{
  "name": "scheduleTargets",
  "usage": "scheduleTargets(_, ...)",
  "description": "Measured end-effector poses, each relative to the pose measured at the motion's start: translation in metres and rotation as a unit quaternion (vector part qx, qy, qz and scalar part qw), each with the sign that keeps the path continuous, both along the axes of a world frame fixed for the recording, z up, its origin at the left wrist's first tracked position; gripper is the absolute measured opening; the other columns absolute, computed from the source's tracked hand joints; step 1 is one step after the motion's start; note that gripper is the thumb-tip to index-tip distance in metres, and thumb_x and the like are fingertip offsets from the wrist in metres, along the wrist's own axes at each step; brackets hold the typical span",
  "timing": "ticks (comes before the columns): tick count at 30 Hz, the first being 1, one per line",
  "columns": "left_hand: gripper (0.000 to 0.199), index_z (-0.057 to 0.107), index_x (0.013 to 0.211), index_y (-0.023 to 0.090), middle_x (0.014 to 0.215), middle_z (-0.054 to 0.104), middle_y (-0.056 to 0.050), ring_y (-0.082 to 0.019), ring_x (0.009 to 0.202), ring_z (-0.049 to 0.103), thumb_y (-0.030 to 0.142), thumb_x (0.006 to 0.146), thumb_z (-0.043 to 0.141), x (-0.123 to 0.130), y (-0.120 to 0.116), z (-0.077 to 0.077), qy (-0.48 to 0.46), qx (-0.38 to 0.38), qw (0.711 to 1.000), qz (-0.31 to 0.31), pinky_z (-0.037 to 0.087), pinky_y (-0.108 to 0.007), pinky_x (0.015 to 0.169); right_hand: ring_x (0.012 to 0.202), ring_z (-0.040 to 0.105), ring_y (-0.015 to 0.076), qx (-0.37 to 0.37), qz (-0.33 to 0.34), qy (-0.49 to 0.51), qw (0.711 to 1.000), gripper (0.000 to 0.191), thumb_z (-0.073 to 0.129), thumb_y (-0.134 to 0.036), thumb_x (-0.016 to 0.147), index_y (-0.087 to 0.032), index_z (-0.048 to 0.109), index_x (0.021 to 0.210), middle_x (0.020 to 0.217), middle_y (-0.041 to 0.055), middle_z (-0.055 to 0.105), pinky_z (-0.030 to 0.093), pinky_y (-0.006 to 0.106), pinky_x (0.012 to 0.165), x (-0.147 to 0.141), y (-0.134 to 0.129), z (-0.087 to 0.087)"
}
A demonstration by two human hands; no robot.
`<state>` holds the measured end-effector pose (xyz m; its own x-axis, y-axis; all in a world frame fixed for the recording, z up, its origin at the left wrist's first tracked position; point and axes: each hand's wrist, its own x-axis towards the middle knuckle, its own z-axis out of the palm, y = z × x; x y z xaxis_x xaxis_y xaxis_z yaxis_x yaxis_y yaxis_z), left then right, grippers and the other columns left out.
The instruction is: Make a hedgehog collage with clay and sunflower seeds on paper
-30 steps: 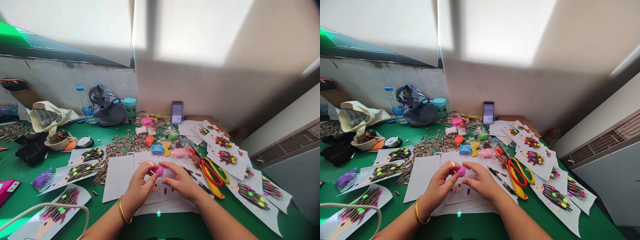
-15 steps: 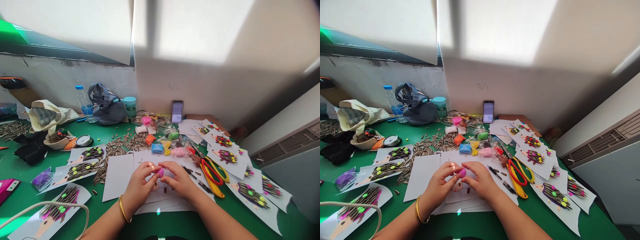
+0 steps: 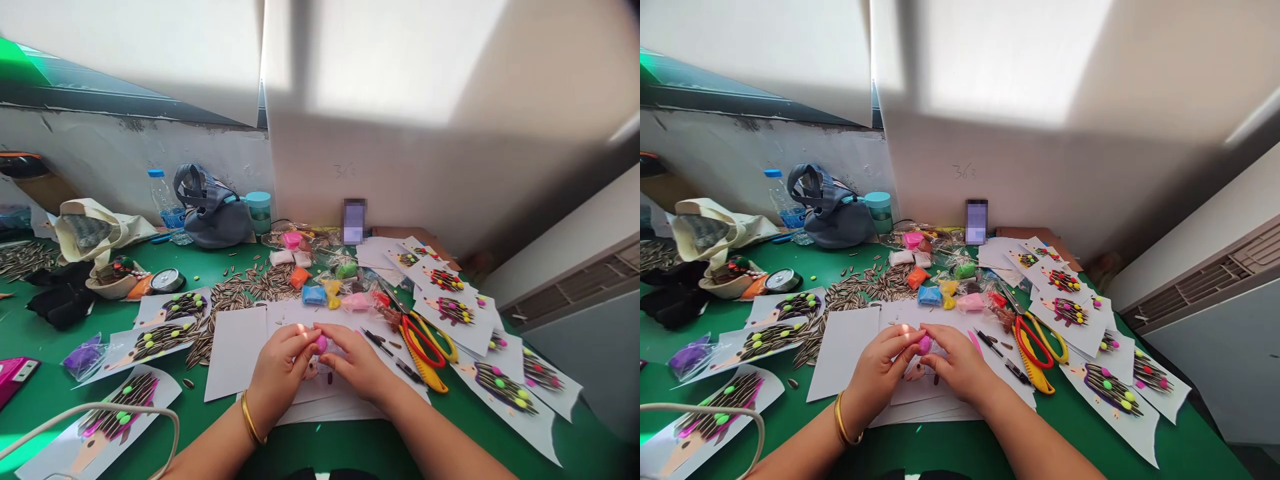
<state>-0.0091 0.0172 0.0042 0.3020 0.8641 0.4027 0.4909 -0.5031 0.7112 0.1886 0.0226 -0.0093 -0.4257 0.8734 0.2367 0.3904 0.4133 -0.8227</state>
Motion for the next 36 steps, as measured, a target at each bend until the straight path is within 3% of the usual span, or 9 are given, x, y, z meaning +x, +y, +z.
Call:
scheduleTargets(6,0.031,0.065,0.123,0.028,0.109,0.065,-0.008,-0.022,0.103,0.061,0.029,0.094,0.053,0.002,-0.004,0.002,0.002,-0.020,0.999,-0.040,0.054,-0.037,0.089,0.123,0.056,0.0262,-0.011,-0.026,0.010,1.000,0.050,0.066,-0.037,0.087,-0.027,0.054,0.135,0.135,0.0094,0.059,0.044,0.046,0.106,-0.003,0.000,0.006)
scheduleTargets(9,0.025,0.068,0.114,0.028,0.107,0.064,-0.007,-0.020,0.097,0.063,0.033,0.093,0.056,0.003,-0.002,0.001,-0.053,-0.061,0.997,-0.014,0.057,-0.035,0.084,0.120,0.058,0.0250,-0.005,-0.037,0.011,0.999,0.057,0.070,-0.035,0.083,-0.026,0.051,0.137,0.136,0.0098,0.057,0.045,0.043,0.105,-0.004,-0.001,0.008)
scheduleTargets(13,0.032,0.063,0.122,0.027,0.109,0.064,-0.006,-0.018,0.092,0.064,0.032,0.090,0.061,0.001,0.001,-0.006,-0.132,-0.057,0.989,0.041,0.058,-0.034,0.080,0.121,0.056,0.0273,0.018,-0.055,-0.037,0.998,0.056,0.069,-0.039,0.085,-0.024,0.052,0.137,0.133,0.0109,0.060,0.044,0.044,0.103,-0.001,-0.002,0.011)
scheduleTargets(17,0.024,0.070,0.113,0.030,0.110,0.061,-0.005,-0.019,0.102,0.062,0.030,0.092,0.057,0.001,0.000,-0.007,-0.103,-0.064,0.993,-0.004,0.057,-0.034,0.086,0.106,0.064,0.0236,0.020,-0.015,-0.054,0.998,0.035,0.053,-0.038,0.097,-0.028,0.059,0.130,0.119,0.0064,0.069,0.048,0.038,0.093,-0.003,-0.003,0.019)
scheduleTargets(20,0.028,0.068,0.118,0.031,0.108,0.060,-0.006,-0.019,0.099,0.062,0.031,0.095,0.051,0.003,-0.002,-0.007,-0.076,-0.091,0.992,-0.039,0.059,-0.031,0.079,0.102,0.065,0.0214,0.022,0.005,-0.032,0.999,0.032,0.051,-0.037,0.098,-0.030,0.061,0.128,0.113,0.0042,0.071,0.048,0.033,0.089,-0.007,-0.003,0.023)
scheduleTargets(23,0.032,0.063,0.125,0.032,0.115,0.060,-0.007,-0.020,0.106,0.060,0.030,0.096,0.049,0.003,-0.002,-0.009,-0.050,-0.079,0.995,-0.040,0.056,-0.036,0.088,0.106,0.064,0.0205,0.026,-0.003,-0.038,0.999,0.032,0.056,-0.031,0.096,-0.030,0.060,0.128,0.118,0.0027,0.070,0.047,0.032,0.091,-0.006,-0.001,0.021)
scheduleTargets(27,0.047,0.041,0.142,0.032,0.135,0.055,-0.008,-0.021,0.117,0.058,0.031,0.096,0.049,0.001,0.001,-0.014,-0.093,-0.085,0.992,0.006,0.048,-0.043,0.101,0.110,0.062,0.0235,0.064,-0.094,-0.107,0.988,0.036,0.060,-0.017,0.087,-0.024,0.061,0.123,0.120,0.0052,0.068,0.044,0.038,0.095,0.008,0.011,0.011)
scheduleTargets(31,0.035,0.050,0.131,0.026,0.132,0.054,-0.010,-0.022,0.114,0.059,0.033,0.097,0.047,-0.001,0.006,-0.013,-0.124,-0.086,0.987,0.063,0.050,-0.041,0.095,0.113,0.058,0.0263,0.134,-0.154,-0.192,0.960,0.035,0.057,-0.013,0.086,-0.023,0.063,0.119,0.119,0.0071,0.069,0.037,0.045,0.098,0.018,0.025,0.003)
scheduleTargets(36,0.030,0.052,0.125,0.025,0.125,0.055,-0.009,-0.020,0.107,0.059,0.033,0.096,0.049,-0.001,0.007,-0.010,-0.102,-0.075,0.990,0.057,0.050,-0.039,0.091,0.124,0.051,0.0277,0.183,-0.143,-0.250,0.940,0.045,0.059,-0.022,0.087,-0.026,0.054,0.132,0.131,0.0066,0.063,0.028,0.048,0.104,0.010,0.026,0.002)
